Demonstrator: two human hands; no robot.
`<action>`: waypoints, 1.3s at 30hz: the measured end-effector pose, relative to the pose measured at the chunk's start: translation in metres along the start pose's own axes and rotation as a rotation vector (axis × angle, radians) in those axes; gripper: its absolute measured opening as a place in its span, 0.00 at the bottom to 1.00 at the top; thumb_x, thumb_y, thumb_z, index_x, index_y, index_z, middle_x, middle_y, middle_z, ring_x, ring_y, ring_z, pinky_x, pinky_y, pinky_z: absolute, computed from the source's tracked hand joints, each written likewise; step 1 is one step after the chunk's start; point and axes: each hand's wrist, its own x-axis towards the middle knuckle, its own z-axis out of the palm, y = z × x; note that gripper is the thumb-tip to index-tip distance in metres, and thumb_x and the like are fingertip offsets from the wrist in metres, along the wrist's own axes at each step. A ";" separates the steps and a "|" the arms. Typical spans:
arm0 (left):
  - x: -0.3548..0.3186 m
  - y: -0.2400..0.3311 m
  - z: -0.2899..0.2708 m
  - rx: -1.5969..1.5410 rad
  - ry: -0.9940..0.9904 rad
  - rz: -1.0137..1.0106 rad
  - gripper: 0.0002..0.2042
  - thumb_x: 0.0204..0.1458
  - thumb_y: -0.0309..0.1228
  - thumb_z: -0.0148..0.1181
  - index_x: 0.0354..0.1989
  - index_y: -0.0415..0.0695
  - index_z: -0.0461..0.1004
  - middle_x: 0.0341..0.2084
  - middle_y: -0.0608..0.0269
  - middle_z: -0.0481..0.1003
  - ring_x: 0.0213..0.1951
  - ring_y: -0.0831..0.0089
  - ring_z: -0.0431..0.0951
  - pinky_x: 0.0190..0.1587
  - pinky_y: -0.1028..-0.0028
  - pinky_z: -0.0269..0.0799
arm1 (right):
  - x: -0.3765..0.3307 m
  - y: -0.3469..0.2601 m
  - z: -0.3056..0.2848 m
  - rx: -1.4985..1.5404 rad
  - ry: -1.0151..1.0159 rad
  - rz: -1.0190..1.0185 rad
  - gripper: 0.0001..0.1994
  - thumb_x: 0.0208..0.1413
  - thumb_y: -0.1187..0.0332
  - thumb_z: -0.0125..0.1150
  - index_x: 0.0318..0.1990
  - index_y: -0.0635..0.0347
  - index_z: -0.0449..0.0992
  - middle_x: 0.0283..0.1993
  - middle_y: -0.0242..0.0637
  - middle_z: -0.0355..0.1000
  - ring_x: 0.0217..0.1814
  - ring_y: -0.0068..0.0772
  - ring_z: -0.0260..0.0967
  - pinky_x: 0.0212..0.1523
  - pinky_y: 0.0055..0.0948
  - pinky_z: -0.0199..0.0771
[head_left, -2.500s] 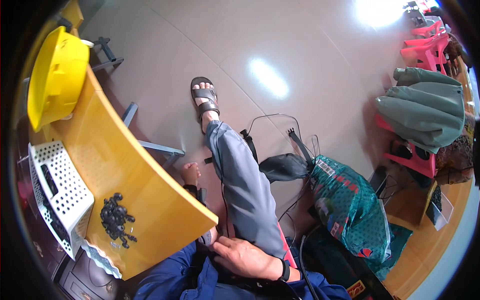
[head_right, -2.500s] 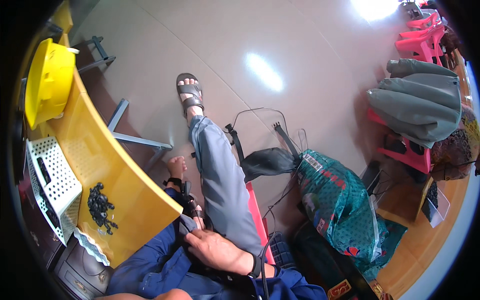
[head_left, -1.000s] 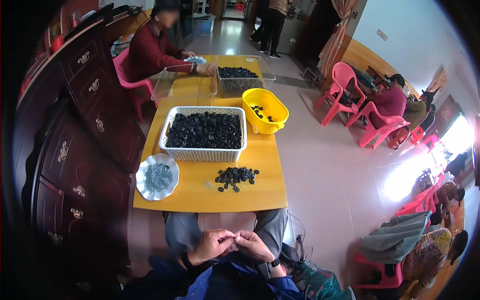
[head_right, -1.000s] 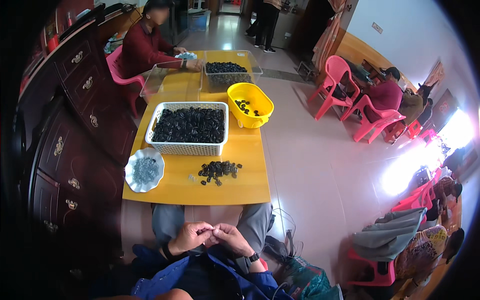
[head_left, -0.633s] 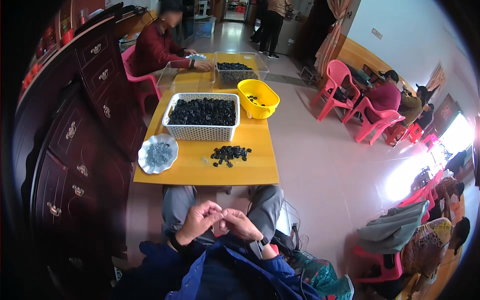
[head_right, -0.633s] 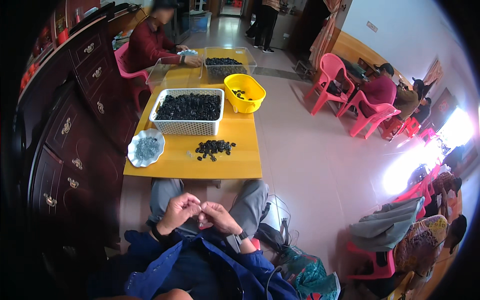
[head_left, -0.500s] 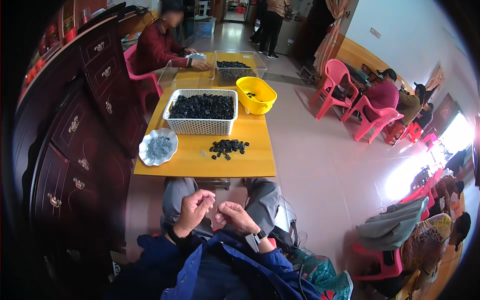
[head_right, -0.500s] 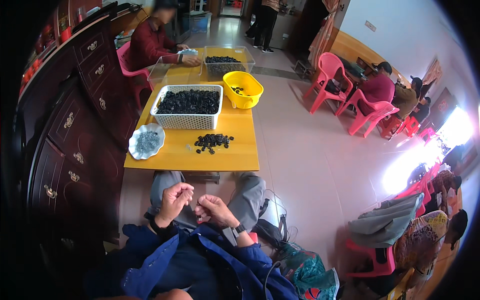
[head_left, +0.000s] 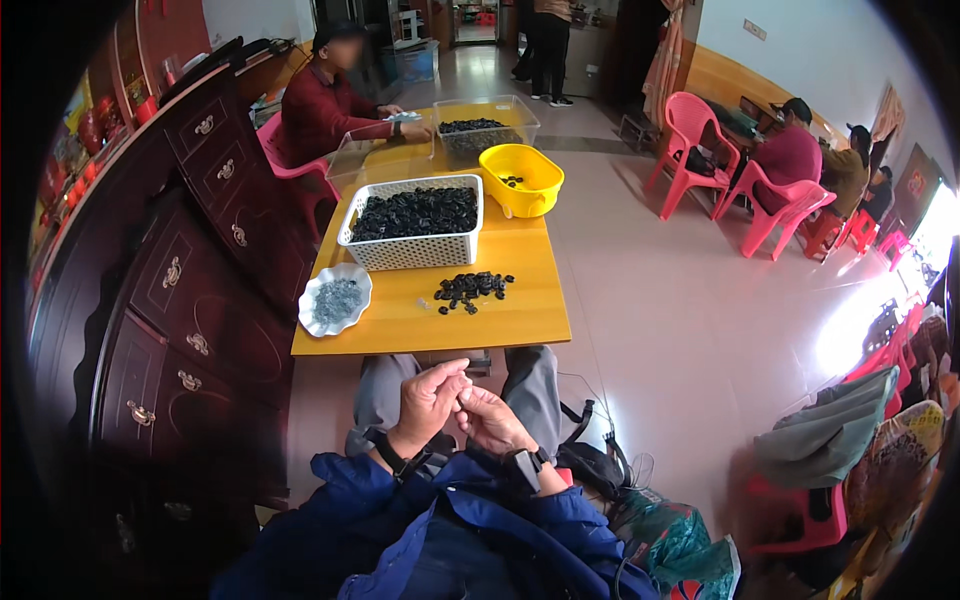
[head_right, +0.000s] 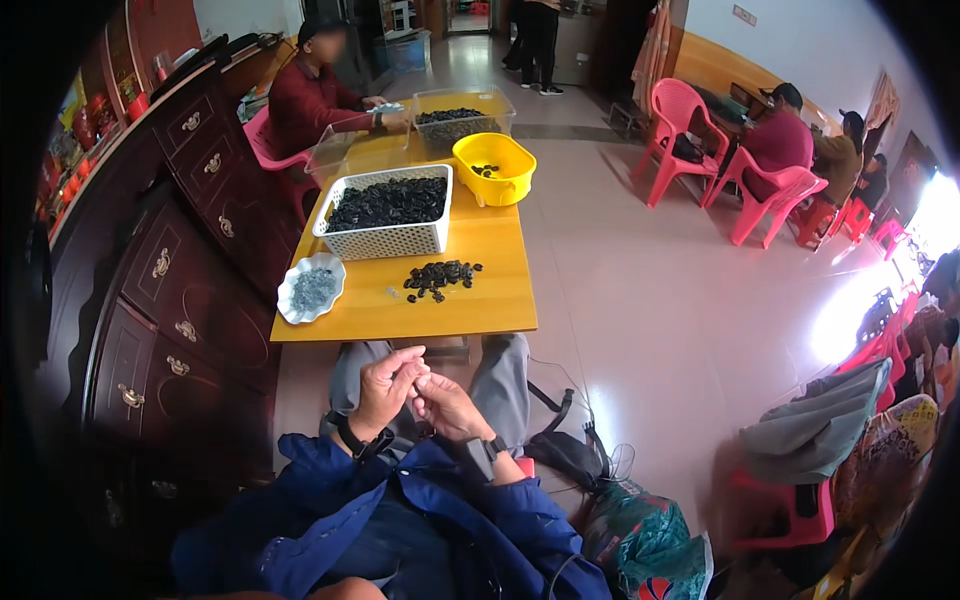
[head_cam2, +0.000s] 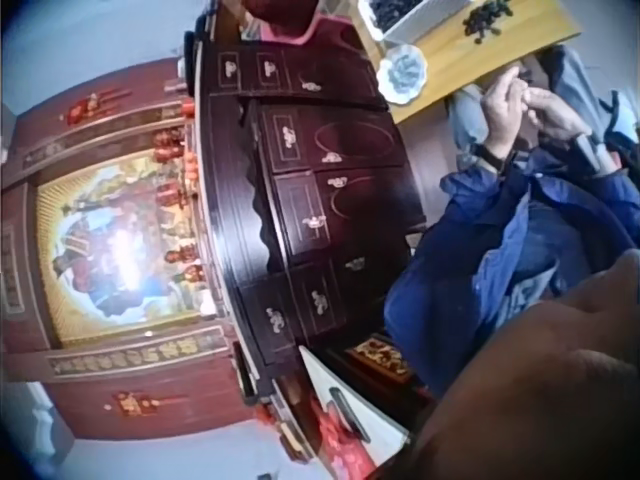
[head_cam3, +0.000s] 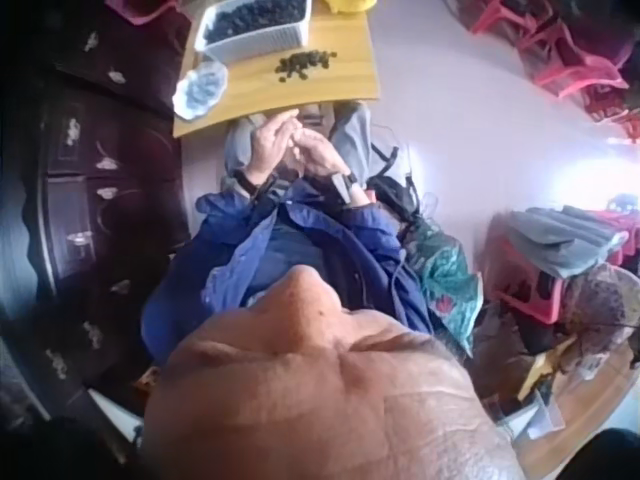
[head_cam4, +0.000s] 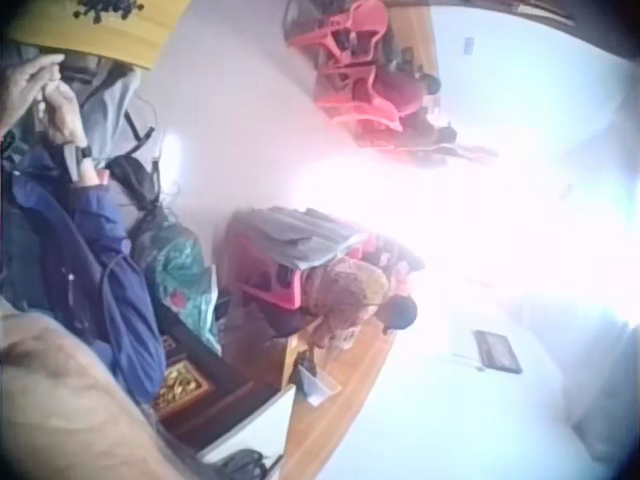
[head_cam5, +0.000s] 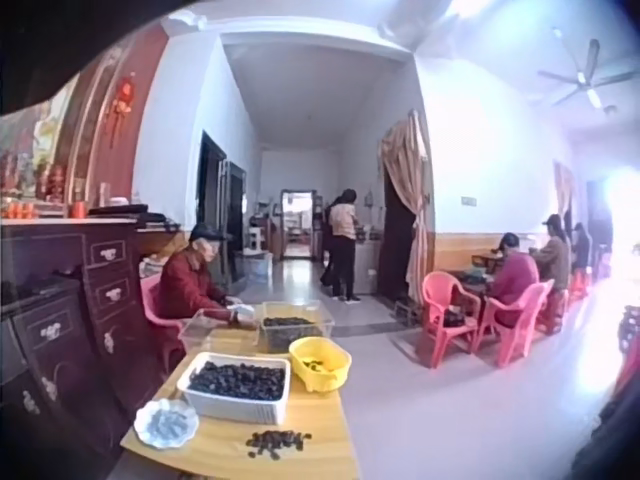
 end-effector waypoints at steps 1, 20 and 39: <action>-0.001 0.002 0.003 -0.027 -0.006 0.003 0.10 0.61 0.24 0.60 0.50 0.37 0.79 0.29 0.58 0.83 0.27 0.80 0.81 0.30 0.80 0.76 | -0.001 -0.001 -0.003 0.001 -0.027 -0.007 0.09 0.68 0.61 0.57 0.44 0.56 0.75 0.35 0.26 0.71 0.31 0.18 0.65 0.35 0.18 0.70; -0.008 0.013 -0.019 0.016 -0.164 0.066 0.07 0.60 0.25 0.60 0.43 0.37 0.80 0.35 0.60 0.81 0.33 0.79 0.78 0.35 0.79 0.73 | 0.004 -0.001 -0.014 -0.006 -0.071 0.003 0.07 0.67 0.66 0.58 0.46 0.57 0.76 0.37 0.27 0.79 0.30 0.13 0.75 0.30 0.13 0.77; -0.001 0.005 -0.023 -0.158 -0.132 -0.260 0.08 0.64 0.32 0.59 0.37 0.40 0.77 0.26 0.71 0.76 0.27 0.85 0.74 0.32 0.83 0.71 | 0.010 0.008 -0.004 -0.046 0.199 -0.217 0.06 0.64 0.74 0.60 0.47 0.59 0.75 0.41 0.30 0.76 0.40 0.21 0.78 0.40 0.18 0.81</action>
